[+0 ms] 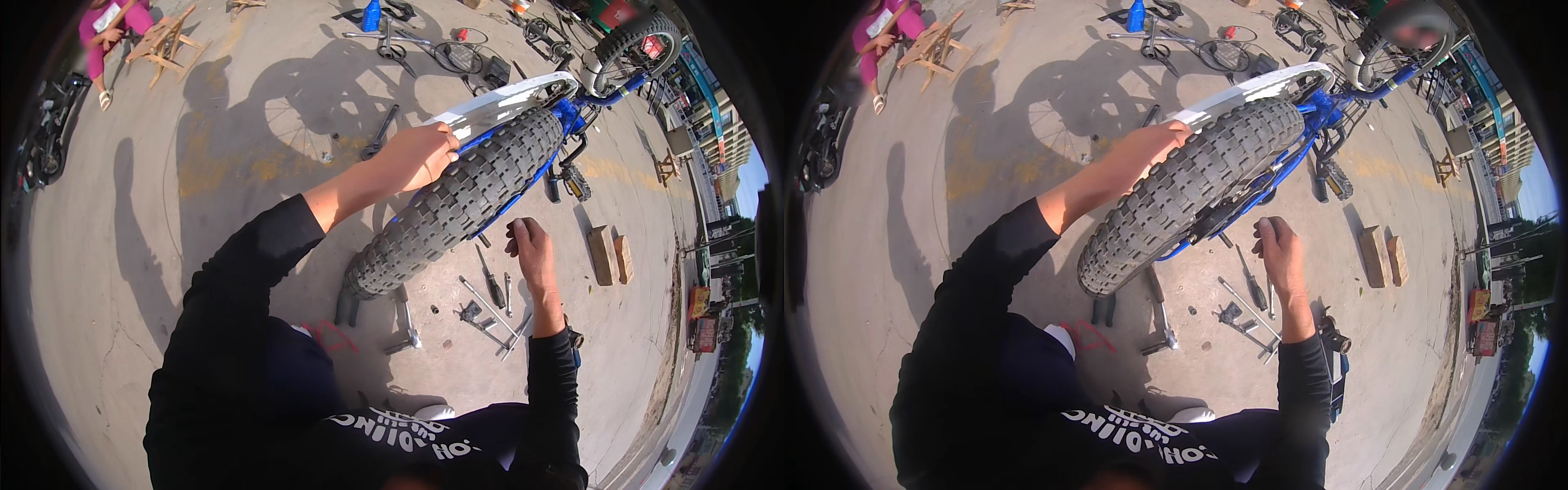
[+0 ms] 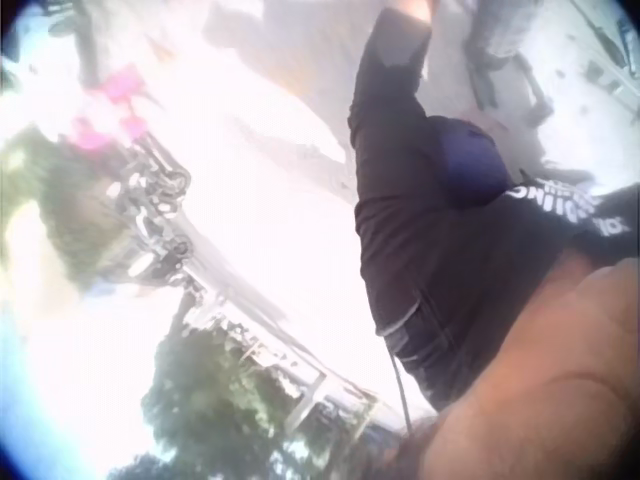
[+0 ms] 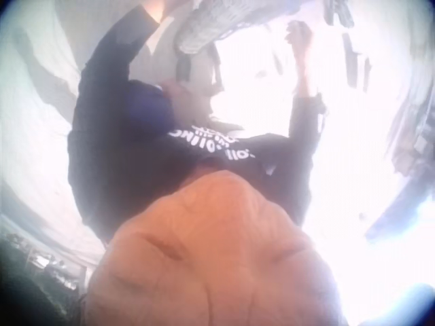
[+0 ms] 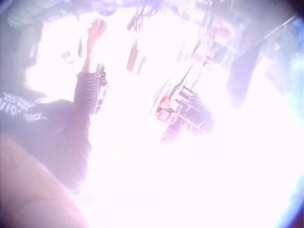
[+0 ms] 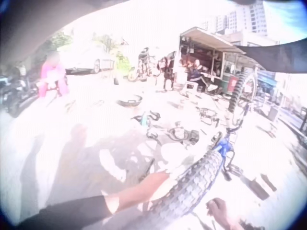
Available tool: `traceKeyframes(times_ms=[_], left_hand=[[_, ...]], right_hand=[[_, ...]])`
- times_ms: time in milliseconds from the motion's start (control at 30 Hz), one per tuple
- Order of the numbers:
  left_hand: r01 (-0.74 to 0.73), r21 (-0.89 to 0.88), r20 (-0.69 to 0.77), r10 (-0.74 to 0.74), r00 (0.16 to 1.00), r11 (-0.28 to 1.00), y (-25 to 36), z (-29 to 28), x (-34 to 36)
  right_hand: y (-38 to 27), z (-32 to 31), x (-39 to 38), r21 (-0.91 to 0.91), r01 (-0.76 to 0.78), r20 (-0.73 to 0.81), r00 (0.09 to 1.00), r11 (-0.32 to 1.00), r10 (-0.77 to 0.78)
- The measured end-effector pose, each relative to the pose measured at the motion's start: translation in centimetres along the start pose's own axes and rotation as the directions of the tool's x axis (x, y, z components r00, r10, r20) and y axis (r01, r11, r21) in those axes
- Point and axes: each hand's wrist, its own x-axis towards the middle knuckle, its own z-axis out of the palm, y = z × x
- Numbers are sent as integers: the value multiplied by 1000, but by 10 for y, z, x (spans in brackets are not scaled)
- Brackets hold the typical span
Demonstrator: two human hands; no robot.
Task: The person works on the rear wheel of a blue bicycle, using a screwdriver and wrench to adjust components near the hub and axle. They rotate the wheel to check alignment and continue tightening fasteners while another person briefly assists by holding the wheel.
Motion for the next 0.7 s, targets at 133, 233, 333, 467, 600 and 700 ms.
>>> traceKeyframes(times_ms=[133,233,333,467,600,700], left_hand=[[-304,503,52,323,945,809,-23,-10,-1],[-84,399,81,57,995,913,-19,-11,-4],[-44,266,139,7,990,963,-28,-27,-8],[-48,259,192,-2,981,965,-22,-20,-8],[105,160,270,-146,952,981,-9,-36,-22],[-104,174,212,66,975,979,-35,-36,-21]], right_hand=[[-29,27,-22,-53,36,88,996,998,-31],[-30,33,-34,-38,4,108,994,999,0],[-38,43,-39,-80,-77,95,992,994,84],[-21,43,-43,-130,50,-4,999,990,-50],[-21,50,-37,-126,14,-18,1000,992,-17],[-25,55,-36,-125,15,-21,1000,992,-17]])
